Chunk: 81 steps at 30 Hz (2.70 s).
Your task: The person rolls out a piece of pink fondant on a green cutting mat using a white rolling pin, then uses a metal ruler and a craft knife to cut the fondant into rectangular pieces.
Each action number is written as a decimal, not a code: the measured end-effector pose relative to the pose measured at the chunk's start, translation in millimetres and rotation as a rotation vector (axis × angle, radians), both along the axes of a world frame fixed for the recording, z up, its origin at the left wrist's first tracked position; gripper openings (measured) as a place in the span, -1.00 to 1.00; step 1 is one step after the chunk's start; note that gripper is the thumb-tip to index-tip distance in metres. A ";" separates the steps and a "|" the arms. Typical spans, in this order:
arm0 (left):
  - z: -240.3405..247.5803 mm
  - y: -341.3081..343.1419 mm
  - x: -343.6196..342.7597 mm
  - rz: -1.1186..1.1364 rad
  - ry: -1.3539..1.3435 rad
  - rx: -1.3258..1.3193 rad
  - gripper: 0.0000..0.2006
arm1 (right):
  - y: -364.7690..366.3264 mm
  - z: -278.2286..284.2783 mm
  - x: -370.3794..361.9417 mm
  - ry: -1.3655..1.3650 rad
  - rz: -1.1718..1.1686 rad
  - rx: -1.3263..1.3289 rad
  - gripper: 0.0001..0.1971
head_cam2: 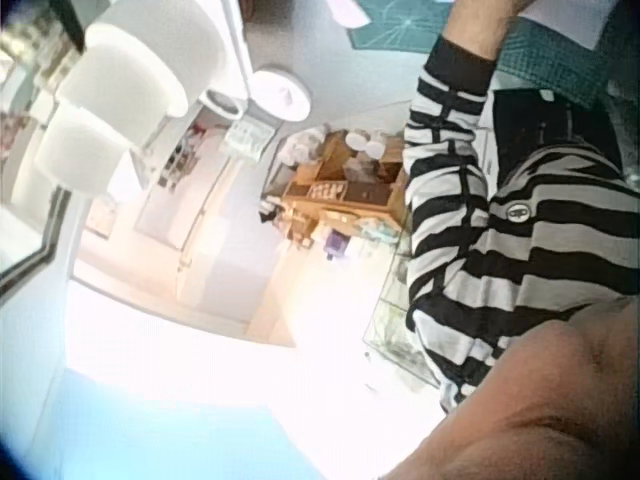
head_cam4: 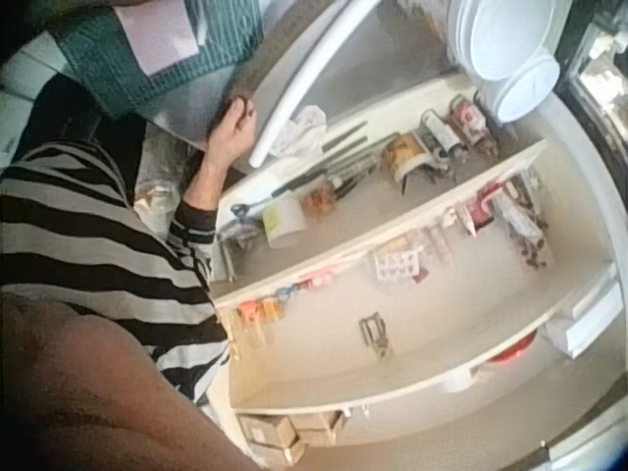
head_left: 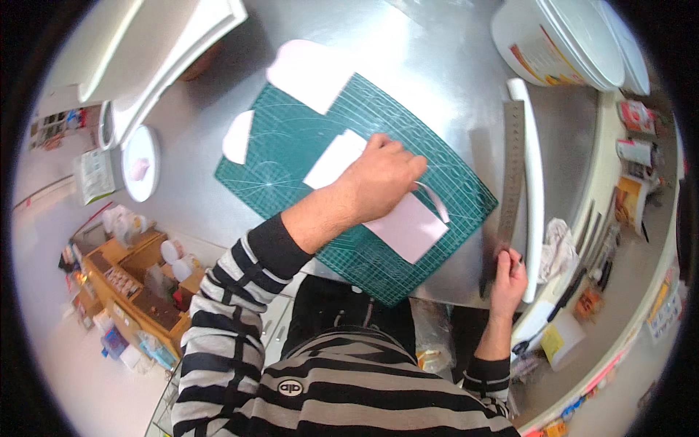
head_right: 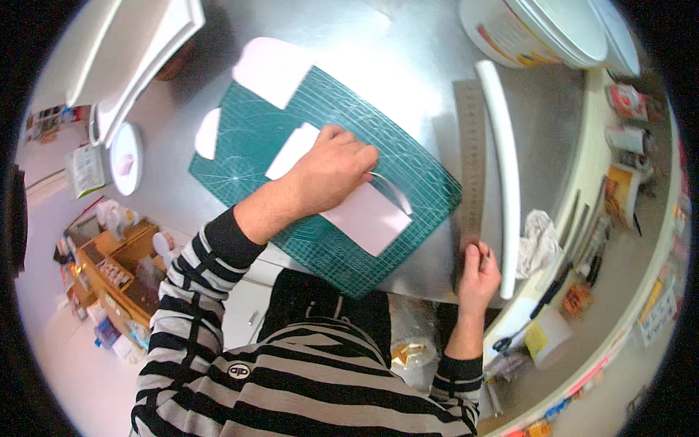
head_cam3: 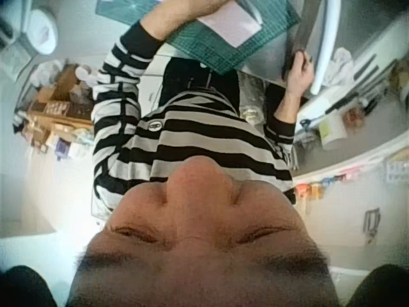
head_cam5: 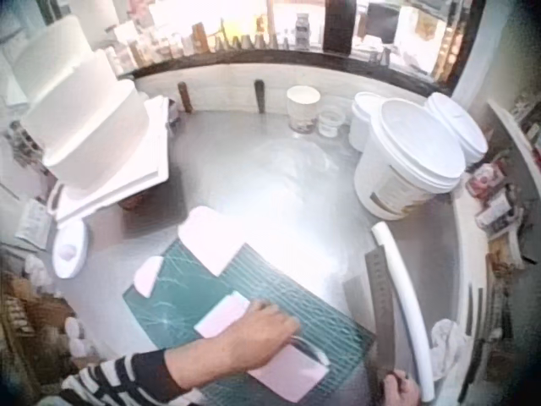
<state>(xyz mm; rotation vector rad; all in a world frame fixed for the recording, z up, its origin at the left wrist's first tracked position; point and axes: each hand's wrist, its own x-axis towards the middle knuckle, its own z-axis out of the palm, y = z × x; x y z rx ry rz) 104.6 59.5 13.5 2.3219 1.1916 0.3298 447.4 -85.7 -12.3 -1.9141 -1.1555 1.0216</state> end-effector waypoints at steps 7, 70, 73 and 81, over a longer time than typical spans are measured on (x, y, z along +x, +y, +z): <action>30.8 -37.3 -125.5 0.567 -0.396 -0.129 -0.75 | -0.7 6.1 -6.2 0.043 0.001 -0.001 -0.80; -11.5 6.7 -200.8 -0.433 -0.010 -0.132 -0.43 | -98.3 17.8 -489.1 0.202 -0.092 -0.368 -0.45; -13.0 8.9 -203.5 -0.423 -0.027 -0.144 -0.44 | -95.9 17.4 -494.1 0.162 -0.115 -0.375 -0.44; -19.4 9.1 -208.3 -0.502 0.006 -0.029 -0.48 | -91.6 20.9 -496.8 0.051 -0.131 -0.383 -0.48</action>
